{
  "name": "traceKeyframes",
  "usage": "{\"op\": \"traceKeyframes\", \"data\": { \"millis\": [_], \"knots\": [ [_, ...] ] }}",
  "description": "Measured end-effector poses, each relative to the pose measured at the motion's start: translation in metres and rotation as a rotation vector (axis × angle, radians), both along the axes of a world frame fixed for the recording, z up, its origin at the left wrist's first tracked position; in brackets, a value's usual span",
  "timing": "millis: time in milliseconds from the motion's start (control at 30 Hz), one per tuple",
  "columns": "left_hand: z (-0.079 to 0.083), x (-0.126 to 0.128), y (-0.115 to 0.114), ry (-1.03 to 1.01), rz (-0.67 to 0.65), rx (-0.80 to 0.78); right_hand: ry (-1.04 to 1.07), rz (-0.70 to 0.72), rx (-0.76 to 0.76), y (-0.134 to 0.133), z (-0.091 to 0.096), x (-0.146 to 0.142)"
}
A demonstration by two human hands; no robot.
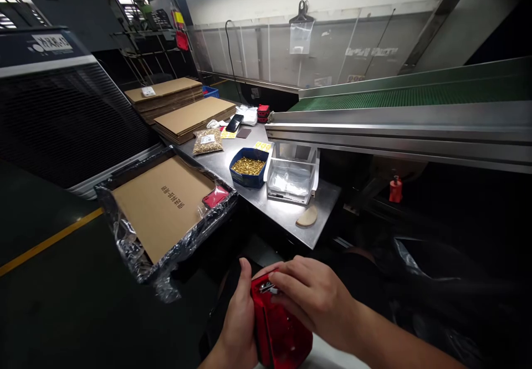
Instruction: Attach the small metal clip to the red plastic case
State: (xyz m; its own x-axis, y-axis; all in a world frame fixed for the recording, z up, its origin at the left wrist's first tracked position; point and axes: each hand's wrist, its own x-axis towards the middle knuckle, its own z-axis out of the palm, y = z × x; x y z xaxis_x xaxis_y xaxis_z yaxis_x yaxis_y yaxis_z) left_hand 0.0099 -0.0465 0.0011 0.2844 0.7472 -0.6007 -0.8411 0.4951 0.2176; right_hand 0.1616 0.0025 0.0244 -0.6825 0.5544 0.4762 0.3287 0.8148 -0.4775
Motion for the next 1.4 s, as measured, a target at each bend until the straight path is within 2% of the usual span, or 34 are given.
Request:
{"op": "traceKeyframes", "data": {
  "millis": [167,467,533,600,700,767,867,933,1000,1067,1133,1167,1200,1267,1400],
  "knots": [
    [0.002,0.005,0.001,-0.106,-0.023,0.031,-0.048,0.023,0.038,0.001,-0.004,0.0],
    [0.007,0.009,0.003,-0.138,-0.059,0.042,-0.173,0.063,0.209,0.008,-0.015,0.007],
    [0.006,0.009,0.004,-0.151,-0.05,0.067,-0.124,0.026,0.224,0.008,-0.015,0.011],
    [0.003,0.007,0.004,-0.149,-0.04,0.061,-0.046,-0.048,0.177,0.005,-0.013,0.017],
    [0.0,0.004,0.004,-0.117,-0.025,-0.053,0.085,-0.134,0.009,-0.008,-0.011,0.02],
    [0.0,0.004,0.004,-0.094,-0.004,-0.131,0.18,-0.13,-0.055,-0.019,-0.014,0.017],
    [-0.001,0.008,0.007,-0.073,0.016,-0.171,0.305,-0.029,0.047,-0.032,-0.027,0.005],
    [-0.003,0.011,0.009,-0.034,0.016,-0.171,0.369,-0.038,0.053,-0.034,-0.036,-0.002],
    [-0.009,0.011,0.01,0.12,0.045,-0.172,0.422,-0.19,-0.147,-0.032,-0.041,-0.007],
    [-0.014,0.01,0.009,0.463,0.101,-0.122,0.501,-0.387,-0.499,-0.025,-0.042,-0.009],
    [-0.016,0.007,0.006,0.913,0.141,0.052,0.616,-0.508,-0.825,-0.015,-0.04,-0.011],
    [-0.016,0.007,0.004,1.105,0.157,0.174,0.668,-0.534,-0.936,-0.011,-0.038,-0.012],
    [-0.014,0.006,0.002,1.251,0.172,0.296,0.702,-0.541,-1.0,-0.007,-0.037,-0.013],
    [-0.01,0.008,-0.003,1.398,0.198,0.477,0.728,-0.523,-1.053,-0.003,-0.035,-0.015],
    [-0.006,0.013,-0.01,1.465,0.171,0.6,0.715,-0.516,-1.097,-0.003,-0.032,-0.017]
  ]
}}
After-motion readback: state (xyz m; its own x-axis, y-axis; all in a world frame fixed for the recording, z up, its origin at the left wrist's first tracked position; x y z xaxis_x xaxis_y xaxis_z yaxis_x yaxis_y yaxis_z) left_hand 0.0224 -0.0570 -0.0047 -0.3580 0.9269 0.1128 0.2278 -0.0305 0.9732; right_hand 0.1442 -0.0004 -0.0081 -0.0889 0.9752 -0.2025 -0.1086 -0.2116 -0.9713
